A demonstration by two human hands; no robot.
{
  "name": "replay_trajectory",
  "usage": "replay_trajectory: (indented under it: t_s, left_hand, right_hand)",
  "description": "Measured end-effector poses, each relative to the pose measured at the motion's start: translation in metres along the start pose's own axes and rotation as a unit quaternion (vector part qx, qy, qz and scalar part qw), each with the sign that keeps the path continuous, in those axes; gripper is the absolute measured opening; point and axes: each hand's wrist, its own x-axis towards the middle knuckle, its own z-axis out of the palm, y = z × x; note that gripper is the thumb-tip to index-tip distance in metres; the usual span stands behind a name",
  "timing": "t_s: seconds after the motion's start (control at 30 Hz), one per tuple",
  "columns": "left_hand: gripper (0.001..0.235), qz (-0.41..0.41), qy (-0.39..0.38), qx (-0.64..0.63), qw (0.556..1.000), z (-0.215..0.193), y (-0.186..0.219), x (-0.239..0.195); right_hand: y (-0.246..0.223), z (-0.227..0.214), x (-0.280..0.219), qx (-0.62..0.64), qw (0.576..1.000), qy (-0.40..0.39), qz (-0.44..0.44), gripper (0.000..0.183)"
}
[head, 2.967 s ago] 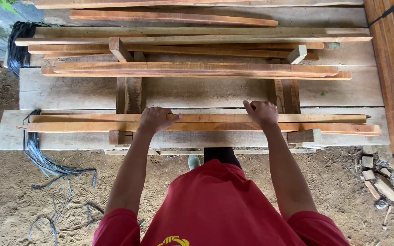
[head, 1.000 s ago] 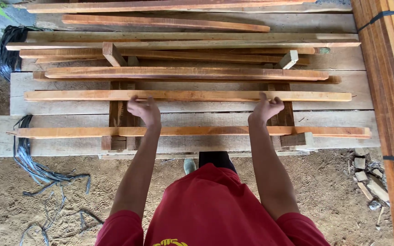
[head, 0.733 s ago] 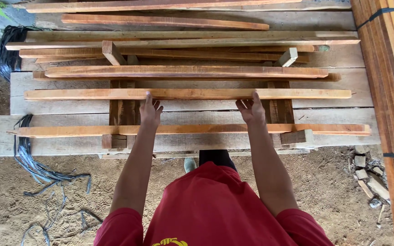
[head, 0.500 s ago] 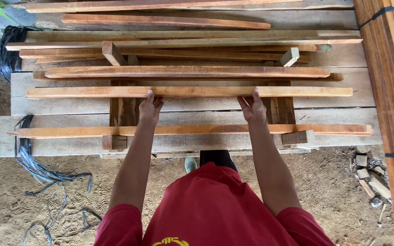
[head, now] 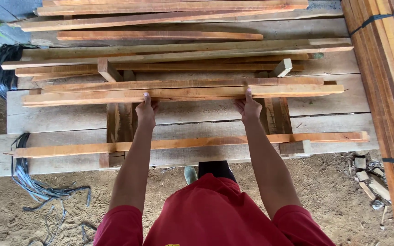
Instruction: The person repeatedly picks up thin wooden planks from a pile and places them into a wooden frame on a workbench. The person handles the planks by hand, arranging them one by one within the frame.
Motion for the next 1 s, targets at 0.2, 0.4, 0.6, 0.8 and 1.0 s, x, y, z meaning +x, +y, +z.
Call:
replay_trajectory:
  t_s: [0.2,0.4,0.6,0.8,1.0]
  left_hand:
    - [0.041,0.148,0.042,0.449,0.880,0.046,0.021,-0.088]
    - [0.067,0.522,-0.175,0.592,0.588,0.086,0.020,-0.063]
    - [0.082,0.631,-0.114,0.642,0.421,0.059,0.025,0.001]
    - [0.099,0.440,-0.141,0.780,0.422,-0.008,0.091,0.040]
    - [0.110,0.343,-0.163,0.856,0.351,-0.031,0.084,0.116]
  right_hand:
    - [0.022,0.010,-0.013,-0.314,0.763,0.220,-0.521,0.071]
    - [-0.008,0.100,-0.112,-0.593,0.580,-0.293,-0.476,0.104]
    - [-0.003,0.087,-0.064,-0.722,0.362,-0.275,-0.522,0.084]
    - [-0.077,0.022,0.004,-0.728,0.369,-0.242,-0.525,0.105]
    - [-0.123,-0.019,0.073,-0.846,0.338,-0.213,-0.354,0.117]
